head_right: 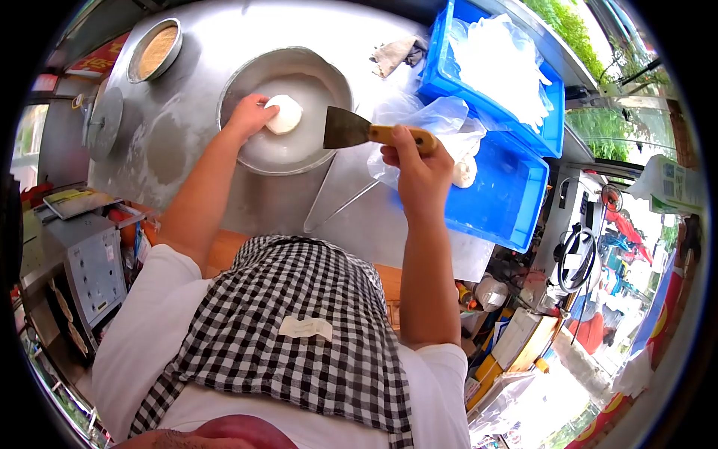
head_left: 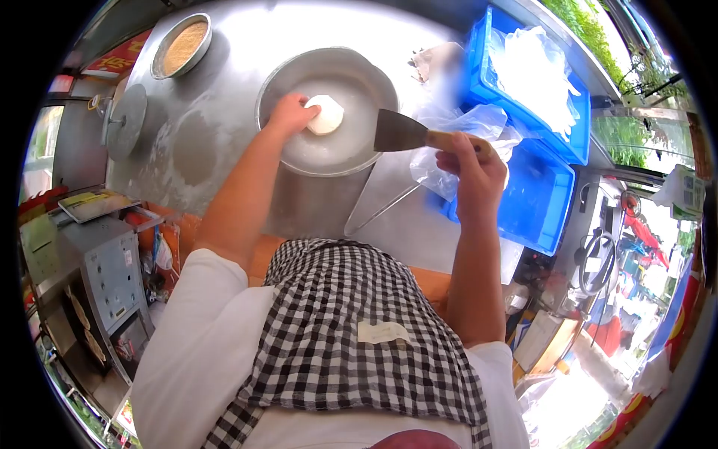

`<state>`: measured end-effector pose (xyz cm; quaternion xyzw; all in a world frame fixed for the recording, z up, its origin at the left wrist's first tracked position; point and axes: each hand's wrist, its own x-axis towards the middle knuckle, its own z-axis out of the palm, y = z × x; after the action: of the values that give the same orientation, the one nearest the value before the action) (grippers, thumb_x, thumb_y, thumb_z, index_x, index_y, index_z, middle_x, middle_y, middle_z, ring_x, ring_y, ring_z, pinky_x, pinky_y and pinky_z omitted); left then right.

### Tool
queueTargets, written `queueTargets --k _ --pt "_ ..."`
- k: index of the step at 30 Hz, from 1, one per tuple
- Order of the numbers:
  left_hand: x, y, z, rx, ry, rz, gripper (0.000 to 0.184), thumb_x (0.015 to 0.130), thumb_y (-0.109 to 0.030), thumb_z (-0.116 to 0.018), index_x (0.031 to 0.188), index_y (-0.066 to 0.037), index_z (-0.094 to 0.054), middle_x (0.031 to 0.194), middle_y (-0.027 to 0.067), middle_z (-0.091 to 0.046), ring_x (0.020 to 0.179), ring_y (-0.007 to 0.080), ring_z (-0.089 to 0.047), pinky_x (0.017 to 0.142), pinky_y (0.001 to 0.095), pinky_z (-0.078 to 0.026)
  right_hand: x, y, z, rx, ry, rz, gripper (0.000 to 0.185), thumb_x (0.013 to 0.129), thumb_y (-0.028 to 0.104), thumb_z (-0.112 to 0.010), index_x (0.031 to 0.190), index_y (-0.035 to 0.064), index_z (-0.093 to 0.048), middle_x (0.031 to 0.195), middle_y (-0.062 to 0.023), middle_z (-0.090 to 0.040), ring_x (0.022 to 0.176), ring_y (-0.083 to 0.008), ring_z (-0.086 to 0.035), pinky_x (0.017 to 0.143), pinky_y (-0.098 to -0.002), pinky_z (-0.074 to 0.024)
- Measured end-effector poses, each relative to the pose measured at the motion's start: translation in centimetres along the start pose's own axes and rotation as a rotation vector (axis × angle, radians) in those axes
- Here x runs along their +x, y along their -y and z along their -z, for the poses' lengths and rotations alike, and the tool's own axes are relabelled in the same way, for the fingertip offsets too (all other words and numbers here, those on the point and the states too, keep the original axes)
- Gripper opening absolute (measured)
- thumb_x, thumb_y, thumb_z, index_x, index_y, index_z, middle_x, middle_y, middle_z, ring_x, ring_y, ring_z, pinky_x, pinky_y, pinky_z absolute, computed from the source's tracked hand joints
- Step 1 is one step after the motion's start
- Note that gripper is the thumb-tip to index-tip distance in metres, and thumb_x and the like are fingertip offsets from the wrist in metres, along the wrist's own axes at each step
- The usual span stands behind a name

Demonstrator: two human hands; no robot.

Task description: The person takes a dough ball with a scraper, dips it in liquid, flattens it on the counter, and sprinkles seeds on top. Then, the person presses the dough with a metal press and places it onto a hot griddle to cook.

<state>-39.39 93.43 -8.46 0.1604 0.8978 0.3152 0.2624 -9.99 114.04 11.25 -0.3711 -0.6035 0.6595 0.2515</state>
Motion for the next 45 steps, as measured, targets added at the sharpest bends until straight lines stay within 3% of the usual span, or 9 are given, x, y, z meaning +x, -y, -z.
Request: queueTargets --k 6,11,18,23,30,32,36,41,45 --pt "-1.4 -3.5 2.6 0.315 0.161 0.021 0.051 0.089 -0.038 -0.074 0.122 0.001 -0.069 0.122 0.0214 -0.071 0.114 0.0358 -0.068 0.097 0.0466 -0.054 4.9 -3.5 -5.8 -0.412 0.065 0.037 0.035 0.094 0.032 -0.074 0.095 -0.0022 -0.074 0.076 -0.0085 -0.072 0.067 -0.0173 -0.069 0.067 -0.0337 -0.0549" --pt "-1.2 -2.7 2.6 0.271 0.050 -0.028 0.051 0.091 -0.033 -0.072 0.129 0.000 -0.067 0.130 0.0224 -0.069 0.125 0.0372 -0.063 0.107 0.0434 -0.049 5.6 -4.7 -9.2 -0.838 -0.047 0.238 0.038 0.092 0.041 -0.070 0.090 0.0033 -0.074 0.079 -0.0162 -0.074 0.077 -0.0368 -0.071 0.073 -0.0448 -0.0552" --pt "-1.0 -2.6 2.9 0.168 0.094 -0.031 0.040 0.096 -0.028 -0.064 0.125 0.000 -0.069 0.125 0.0228 -0.070 0.119 0.0379 -0.065 0.103 0.0438 -0.051 4.3 -5.0 -11.5 -0.572 -0.059 0.198 0.034 0.092 0.037 -0.072 0.090 0.0031 -0.075 0.079 -0.0154 -0.074 0.075 -0.0347 -0.072 0.073 -0.0419 -0.0558" --pt "-0.8 -2.7 3.0 0.100 0.126 -0.030 0.036 0.096 -0.027 -0.063 0.120 -0.001 -0.071 0.120 0.0223 -0.072 0.115 0.0379 -0.067 0.102 0.0435 -0.050 4.5 -5.9 -10.8 -0.813 -0.121 0.280 0.032 0.092 0.034 -0.073 0.088 0.0023 -0.075 0.076 -0.0156 -0.073 0.071 -0.0330 -0.072 0.070 -0.0403 -0.0556" --pt "0.1 -1.7 2.0 -0.115 0.180 0.055 0.034 0.098 -0.026 -0.066 0.120 -0.001 -0.071 0.109 0.0153 -0.074 0.090 0.0248 -0.071 0.073 0.0392 -0.058 3.5 -5.9 -12.0 -0.486 -0.099 0.165 0.037 0.091 0.039 -0.072 0.087 0.0019 -0.074 0.077 -0.0172 -0.073 0.072 -0.0373 -0.071 0.071 -0.0431 -0.0555" --pt "-0.3 -2.3 2.4 -0.198 0.209 0.097 0.034 0.097 -0.026 -0.068 0.121 -0.002 -0.071 0.108 0.0138 -0.073 0.085 0.0217 -0.070 0.067 0.0373 -0.058 3.3 -5.9 -11.6 -0.603 -0.119 0.212 0.037 0.091 0.039 -0.072 0.087 0.0018 -0.074 0.077 -0.0176 -0.074 0.072 -0.0372 -0.071 0.071 -0.0429 -0.0555" --pt "-0.3 -2.1 1.5 -0.133 0.207 0.028 0.046 0.088 -0.032 -0.074 0.116 0.004 -0.071 0.110 0.0215 -0.074 0.090 0.0312 -0.074 0.082 0.0412 -0.059 3.2 -6.6 -11.6 -0.869 -0.169 0.241 0.033 0.092 0.034 -0.073 0.086 0.0011 -0.074 0.076 -0.0169 -0.073 0.071 -0.0364 -0.071 0.071 -0.0408 -0.0556" --pt "-0.8 -3.0 1.0 -0.137 0.265 0.063 0.059 0.074 -0.035 -0.085 0.113 0.006 -0.070 0.101 0.0202 -0.075 0.089 0.0295 -0.075 0.077 0.0409 -0.060 3.0 -8.3 -12.0 -0.594 -0.094 0.114 0.032 0.093 0.032 -0.073 0.089 0.0004 -0.075 0.074 -0.0142 -0.074 0.067 -0.0281 -0.071 0.069 -0.0371 -0.0552" --pt "-2.2 -3.6 1.8 -0.217 0.322 0.007 0.047 0.074 -0.019 -0.089 0.103 -0.004 -0.056 0.096 0.0107 -0.063 0.089 0.0221 -0.069 0.069 0.0383 -0.058 1.1 -7.2 -11.5 -0.518 -0.116 0.155 0.030 0.095 0.030 -0.073 0.091 0.0000 -0.076 0.072 -0.0095 -0.073 0.066 -0.0178 -0.070 0.067 -0.0335 -0.0542"
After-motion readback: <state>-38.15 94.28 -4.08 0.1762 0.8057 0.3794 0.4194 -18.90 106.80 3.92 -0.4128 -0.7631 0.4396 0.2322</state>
